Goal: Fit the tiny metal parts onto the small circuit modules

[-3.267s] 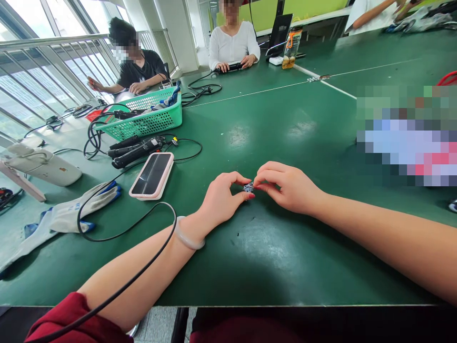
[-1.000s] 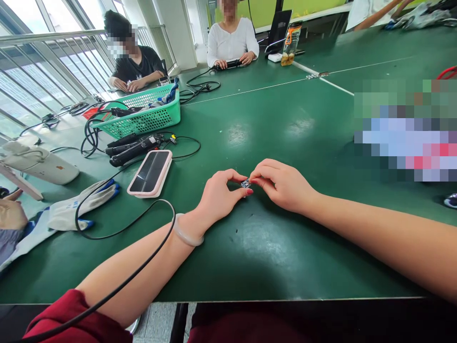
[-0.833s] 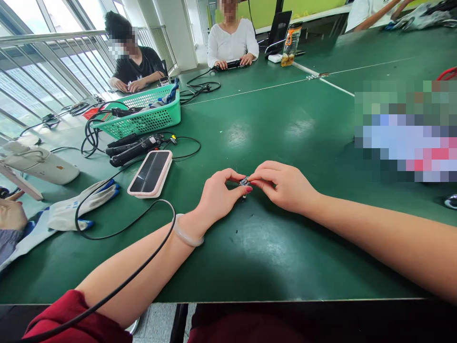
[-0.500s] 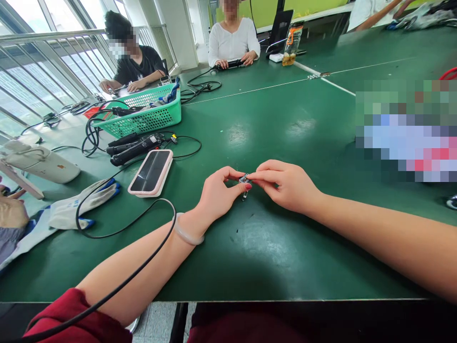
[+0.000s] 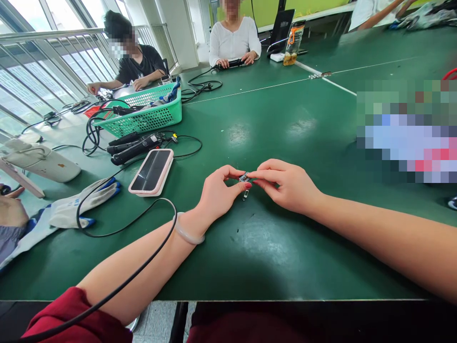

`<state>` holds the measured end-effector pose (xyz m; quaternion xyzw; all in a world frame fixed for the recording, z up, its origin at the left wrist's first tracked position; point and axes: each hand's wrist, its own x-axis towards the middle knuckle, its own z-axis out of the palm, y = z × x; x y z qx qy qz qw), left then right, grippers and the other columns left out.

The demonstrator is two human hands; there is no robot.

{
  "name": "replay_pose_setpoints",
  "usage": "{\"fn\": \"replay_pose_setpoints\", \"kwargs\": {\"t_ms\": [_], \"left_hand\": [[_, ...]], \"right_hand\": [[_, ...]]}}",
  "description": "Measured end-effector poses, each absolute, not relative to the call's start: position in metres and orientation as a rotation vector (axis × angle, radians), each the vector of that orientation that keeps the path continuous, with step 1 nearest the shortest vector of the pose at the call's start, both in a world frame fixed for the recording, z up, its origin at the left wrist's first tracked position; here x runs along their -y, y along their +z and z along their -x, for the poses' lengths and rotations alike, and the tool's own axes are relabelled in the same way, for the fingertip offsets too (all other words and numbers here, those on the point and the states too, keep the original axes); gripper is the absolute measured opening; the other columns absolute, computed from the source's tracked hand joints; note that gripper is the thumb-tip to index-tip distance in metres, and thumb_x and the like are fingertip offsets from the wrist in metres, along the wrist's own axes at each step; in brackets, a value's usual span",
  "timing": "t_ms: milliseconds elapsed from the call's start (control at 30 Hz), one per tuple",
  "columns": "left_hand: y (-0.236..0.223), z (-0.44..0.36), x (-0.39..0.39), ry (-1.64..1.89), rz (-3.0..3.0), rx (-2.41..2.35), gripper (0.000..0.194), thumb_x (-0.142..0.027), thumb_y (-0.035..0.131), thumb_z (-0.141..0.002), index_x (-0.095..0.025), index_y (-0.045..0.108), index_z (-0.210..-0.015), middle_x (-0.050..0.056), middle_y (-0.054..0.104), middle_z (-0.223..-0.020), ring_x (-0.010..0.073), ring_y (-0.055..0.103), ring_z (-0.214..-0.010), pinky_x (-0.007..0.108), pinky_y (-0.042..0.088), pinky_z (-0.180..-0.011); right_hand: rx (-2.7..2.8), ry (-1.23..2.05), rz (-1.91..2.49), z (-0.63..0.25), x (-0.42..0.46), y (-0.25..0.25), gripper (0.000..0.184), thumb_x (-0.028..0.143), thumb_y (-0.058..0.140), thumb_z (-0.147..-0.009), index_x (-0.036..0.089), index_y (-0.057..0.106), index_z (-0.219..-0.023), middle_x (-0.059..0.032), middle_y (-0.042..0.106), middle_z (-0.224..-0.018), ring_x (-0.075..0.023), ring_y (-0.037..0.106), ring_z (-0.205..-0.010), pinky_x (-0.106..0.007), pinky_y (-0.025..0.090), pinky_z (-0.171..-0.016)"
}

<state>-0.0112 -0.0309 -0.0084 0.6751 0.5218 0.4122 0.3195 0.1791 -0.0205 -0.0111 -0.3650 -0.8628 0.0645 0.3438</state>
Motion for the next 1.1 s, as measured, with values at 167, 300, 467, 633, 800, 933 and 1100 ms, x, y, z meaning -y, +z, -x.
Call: {"fn": "replay_pose_setpoints", "kwargs": {"t_ms": [167,300,467,633,800,933,1100], "left_hand": [[-0.0093,0.0117,0.0313,1.084,-1.787,-1.368,0.020,-0.030,0.074,-0.069,-0.021,0.067,-0.086,0.002,0.071,-0.091,0.0183,0.063,-0.090,0.037,0.046,-0.089],[-0.0091,0.0112,0.0313,1.086,-1.797,-1.344,0.021,-0.028,0.075,-0.068,-0.021,0.067,-0.086,0.003,0.071,-0.093,0.0181,0.063,-0.091,0.036,0.046,-0.089],[-0.0095,0.0107,0.0299,1.087,-1.668,-1.231,0.020,-0.029,0.071,-0.072,-0.018,0.065,-0.087,0.004,0.071,-0.091,0.0166,0.064,-0.088,0.034,0.048,-0.086],[-0.0121,0.0110,0.0276,1.077,-1.587,-1.149,0.021,-0.028,0.071,-0.071,-0.018,0.065,-0.088,0.004,0.071,-0.090,0.0155,0.064,-0.087,0.033,0.049,-0.085],[-0.0124,0.0117,0.0262,1.091,-1.558,-1.162,0.022,-0.025,0.071,-0.072,-0.018,0.065,-0.091,0.005,0.071,-0.094,0.0158,0.064,-0.089,0.033,0.049,-0.086],[-0.0118,0.0123,0.0248,1.125,-1.595,-1.324,0.022,-0.026,0.069,-0.074,-0.019,0.066,-0.094,0.005,0.070,-0.098,0.0174,0.063,-0.092,0.035,0.047,-0.087],[-0.0106,0.0115,0.0245,1.119,-1.564,-1.446,0.021,-0.023,0.068,-0.075,-0.019,0.066,-0.095,0.004,0.070,-0.098,0.0169,0.062,-0.090,0.034,0.047,-0.084]], "right_hand": [[2.244,0.199,0.965,-0.1787,0.0205,-0.0114,0.024,0.025,0.050,-0.089,0.024,0.071,-0.101,-0.0044,0.067,-0.093,-0.0146,0.062,-0.075,-0.027,0.050,-0.067],[2.197,0.169,0.971,-0.1784,0.0200,-0.0117,0.022,0.022,0.050,-0.090,0.024,0.072,-0.095,-0.0037,0.067,-0.092,-0.0141,0.062,-0.075,-0.026,0.049,-0.067],[2.177,0.151,0.979,-0.1790,0.0211,-0.0108,0.022,0.024,0.050,-0.090,0.025,0.072,-0.095,-0.0033,0.067,-0.091,-0.0143,0.062,-0.076,-0.027,0.050,-0.068],[2.167,0.158,0.996,-0.1800,0.0221,-0.0100,0.021,0.027,0.052,-0.090,0.027,0.072,-0.095,-0.0026,0.067,-0.090,-0.0138,0.061,-0.074,-0.027,0.049,-0.065],[2.171,0.174,1.018,-0.1801,0.0227,-0.0072,0.019,0.026,0.053,-0.089,0.027,0.069,-0.099,-0.0026,0.066,-0.092,-0.0132,0.059,-0.069,-0.027,0.047,-0.063],[2.173,0.187,1.075,-0.1790,0.0225,-0.0061,0.006,0.024,0.057,-0.086,0.021,0.063,-0.086,-0.0018,0.063,-0.081,-0.0126,0.054,-0.063,-0.026,0.044,-0.060],[2.436,0.341,1.073,-0.1764,0.0189,-0.0125,0.008,0.024,0.058,-0.085,0.021,0.063,-0.091,-0.0027,0.063,-0.093,-0.0134,0.056,-0.068,-0.027,0.043,-0.063]]}}
